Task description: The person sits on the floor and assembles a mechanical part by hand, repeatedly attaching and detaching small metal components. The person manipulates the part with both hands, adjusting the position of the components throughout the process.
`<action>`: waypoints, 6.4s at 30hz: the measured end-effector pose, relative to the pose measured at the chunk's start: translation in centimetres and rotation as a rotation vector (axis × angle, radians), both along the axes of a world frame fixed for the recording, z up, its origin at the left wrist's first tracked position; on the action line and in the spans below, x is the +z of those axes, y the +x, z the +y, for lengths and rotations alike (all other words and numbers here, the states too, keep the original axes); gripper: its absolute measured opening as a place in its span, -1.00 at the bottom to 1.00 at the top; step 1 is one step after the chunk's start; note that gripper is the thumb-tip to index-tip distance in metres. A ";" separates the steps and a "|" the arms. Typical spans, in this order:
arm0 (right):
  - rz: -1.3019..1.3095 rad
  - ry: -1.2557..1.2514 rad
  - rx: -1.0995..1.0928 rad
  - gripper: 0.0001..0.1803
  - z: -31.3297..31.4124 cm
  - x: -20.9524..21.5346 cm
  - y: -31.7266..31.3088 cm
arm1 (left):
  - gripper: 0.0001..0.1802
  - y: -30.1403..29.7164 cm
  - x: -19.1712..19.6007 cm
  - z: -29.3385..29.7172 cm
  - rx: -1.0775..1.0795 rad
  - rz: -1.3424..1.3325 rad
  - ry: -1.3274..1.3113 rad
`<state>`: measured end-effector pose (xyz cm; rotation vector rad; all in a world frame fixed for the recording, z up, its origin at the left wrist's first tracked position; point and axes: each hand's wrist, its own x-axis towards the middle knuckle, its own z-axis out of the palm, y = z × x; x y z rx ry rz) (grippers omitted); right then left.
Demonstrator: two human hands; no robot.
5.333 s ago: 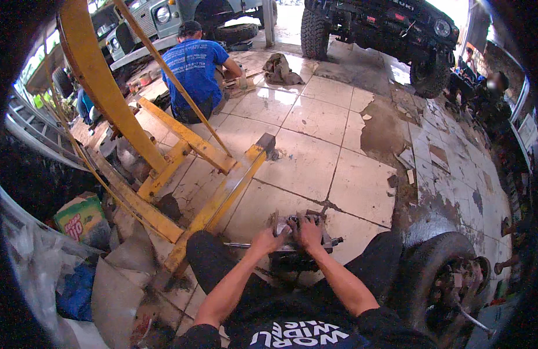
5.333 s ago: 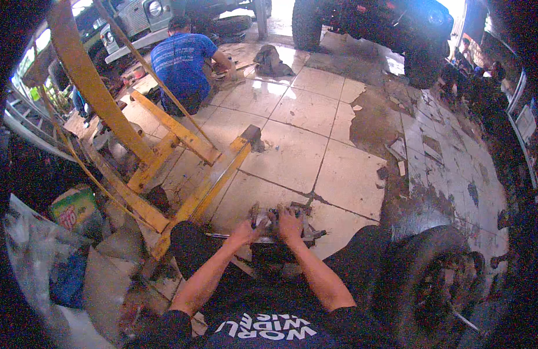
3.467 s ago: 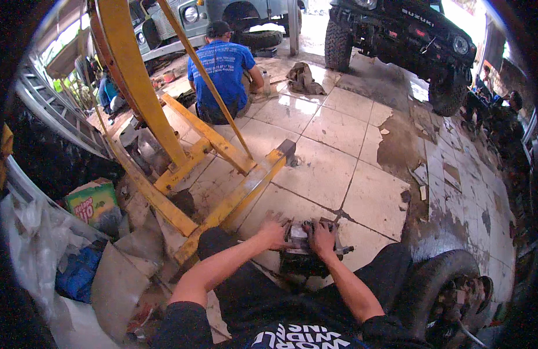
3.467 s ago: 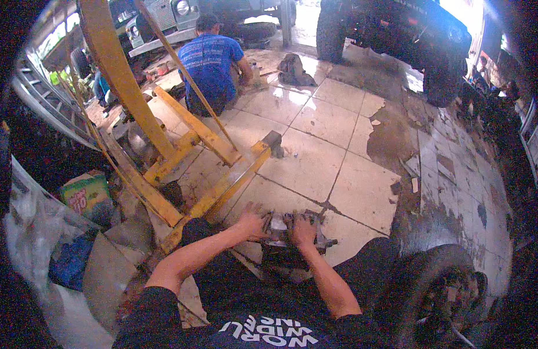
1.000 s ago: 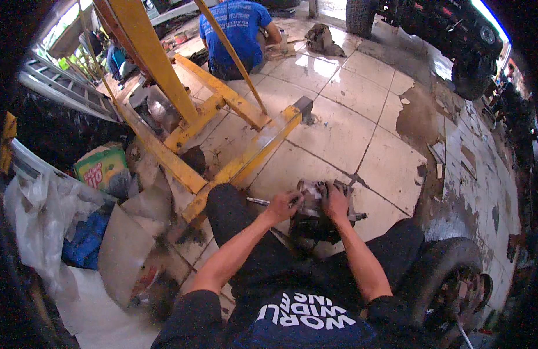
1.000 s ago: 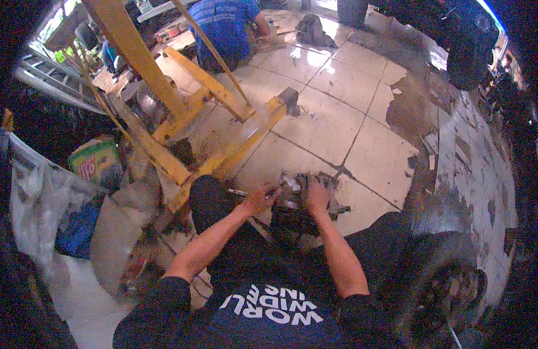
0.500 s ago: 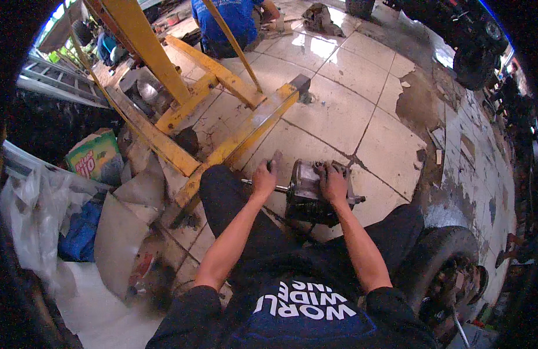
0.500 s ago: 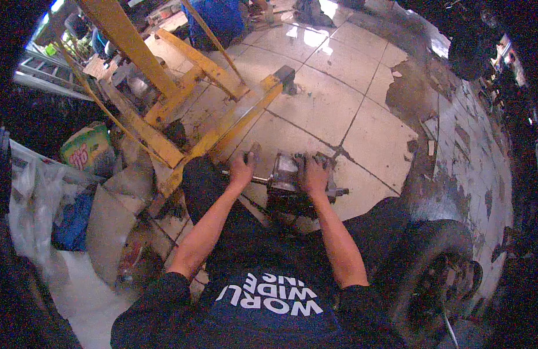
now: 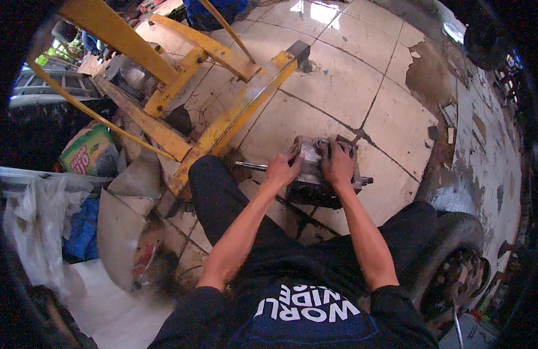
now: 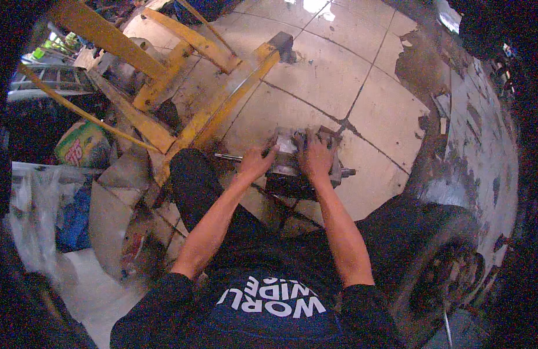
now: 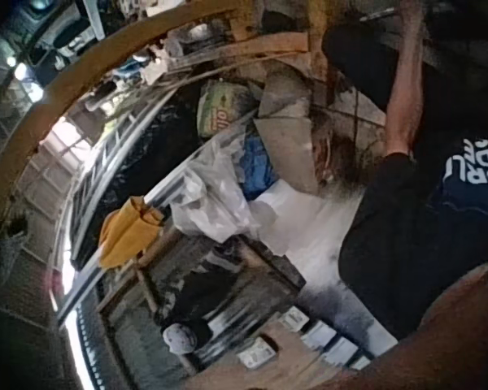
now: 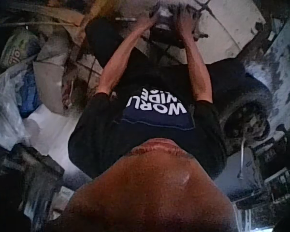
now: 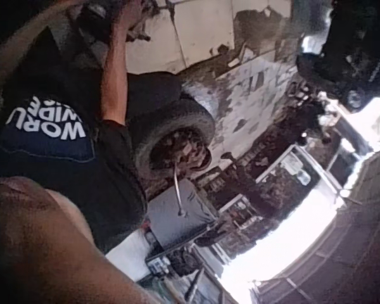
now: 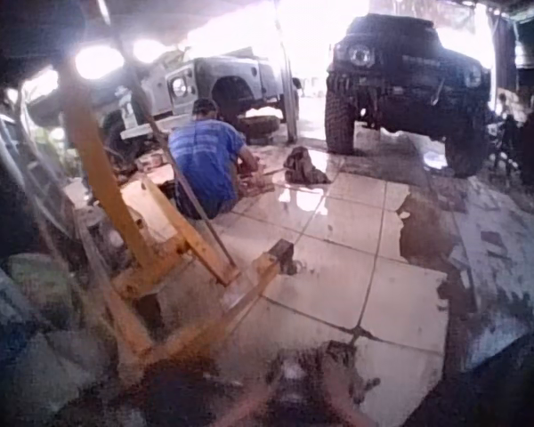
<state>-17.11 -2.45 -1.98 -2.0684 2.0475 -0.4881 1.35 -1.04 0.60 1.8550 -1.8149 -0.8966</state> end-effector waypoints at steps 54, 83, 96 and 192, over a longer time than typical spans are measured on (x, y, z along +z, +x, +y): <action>-0.178 -0.061 -0.093 -0.54 -0.3 0.6 0.1 | -0.19 -4.9 -1.0 -2.4 -0.333 -0.415 -0.235; -0.177 0.261 -0.246 -0.26 -0.7 0.9 -3.4 | 0.17 -7.3 0.7 -2.3 -0.172 -0.371 -0.050; -0.178 0.268 -0.223 -0.19 -1.4 -0.5 -3.8 | 0.41 -6.9 -0.2 -2.3 -0.395 -0.535 -0.115; -0.145 0.263 -0.249 -0.16 -1.8 1.0 -3.3 | 0.16 -3.4 0.1 -3.9 -0.321 0.066 0.120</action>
